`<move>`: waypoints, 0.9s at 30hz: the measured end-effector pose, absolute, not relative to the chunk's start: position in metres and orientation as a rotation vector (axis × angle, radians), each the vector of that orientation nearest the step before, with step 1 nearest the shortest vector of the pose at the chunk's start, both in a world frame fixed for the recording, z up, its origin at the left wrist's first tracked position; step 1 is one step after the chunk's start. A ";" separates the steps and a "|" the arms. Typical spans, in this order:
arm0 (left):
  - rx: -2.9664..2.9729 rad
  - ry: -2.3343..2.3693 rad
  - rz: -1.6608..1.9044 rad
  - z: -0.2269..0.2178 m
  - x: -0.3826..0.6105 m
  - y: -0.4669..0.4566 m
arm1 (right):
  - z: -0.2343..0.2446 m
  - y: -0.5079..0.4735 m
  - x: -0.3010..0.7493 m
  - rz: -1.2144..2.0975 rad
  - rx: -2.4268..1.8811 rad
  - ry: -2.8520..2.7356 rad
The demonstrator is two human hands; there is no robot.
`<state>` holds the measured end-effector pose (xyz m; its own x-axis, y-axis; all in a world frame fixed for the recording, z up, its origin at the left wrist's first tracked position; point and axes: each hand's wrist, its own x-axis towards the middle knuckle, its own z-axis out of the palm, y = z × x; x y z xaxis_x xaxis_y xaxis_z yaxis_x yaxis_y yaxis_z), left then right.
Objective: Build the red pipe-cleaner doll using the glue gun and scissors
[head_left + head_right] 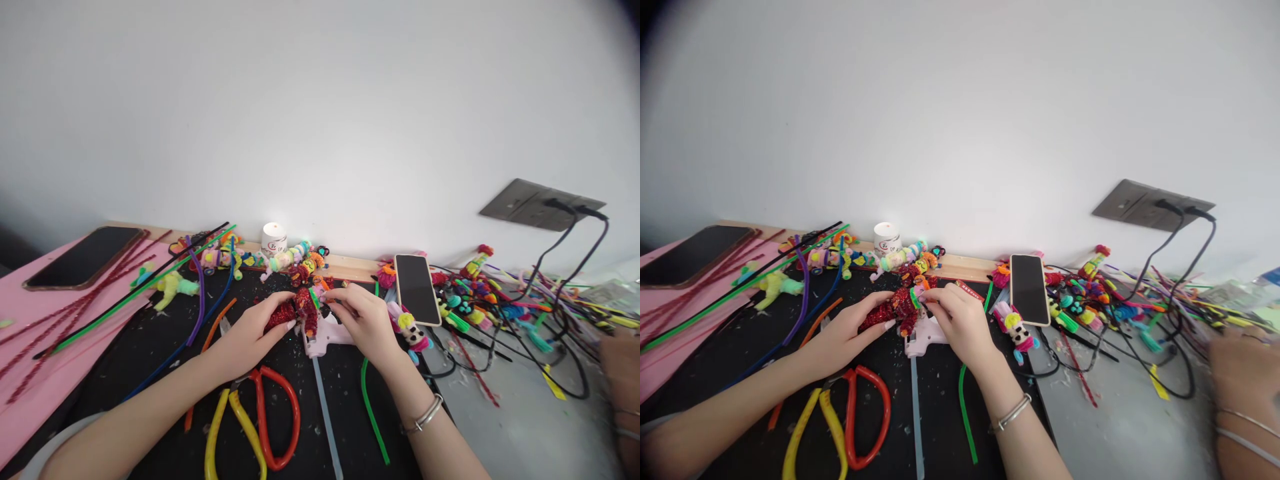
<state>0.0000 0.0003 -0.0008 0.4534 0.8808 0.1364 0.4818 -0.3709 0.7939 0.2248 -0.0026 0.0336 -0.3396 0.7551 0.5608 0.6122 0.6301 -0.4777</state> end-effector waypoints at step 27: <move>2.024 1.160 0.730 -0.002 0.000 0.002 | 0.032 -0.003 0.224 0.167 -1.059 -2.086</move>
<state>0.0001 0.0016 -0.0018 0.4447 0.8859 0.1319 0.5025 -0.3687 0.7821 0.2238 -0.0032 0.0316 -0.3530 0.7337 0.5806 0.6316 0.6447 -0.4306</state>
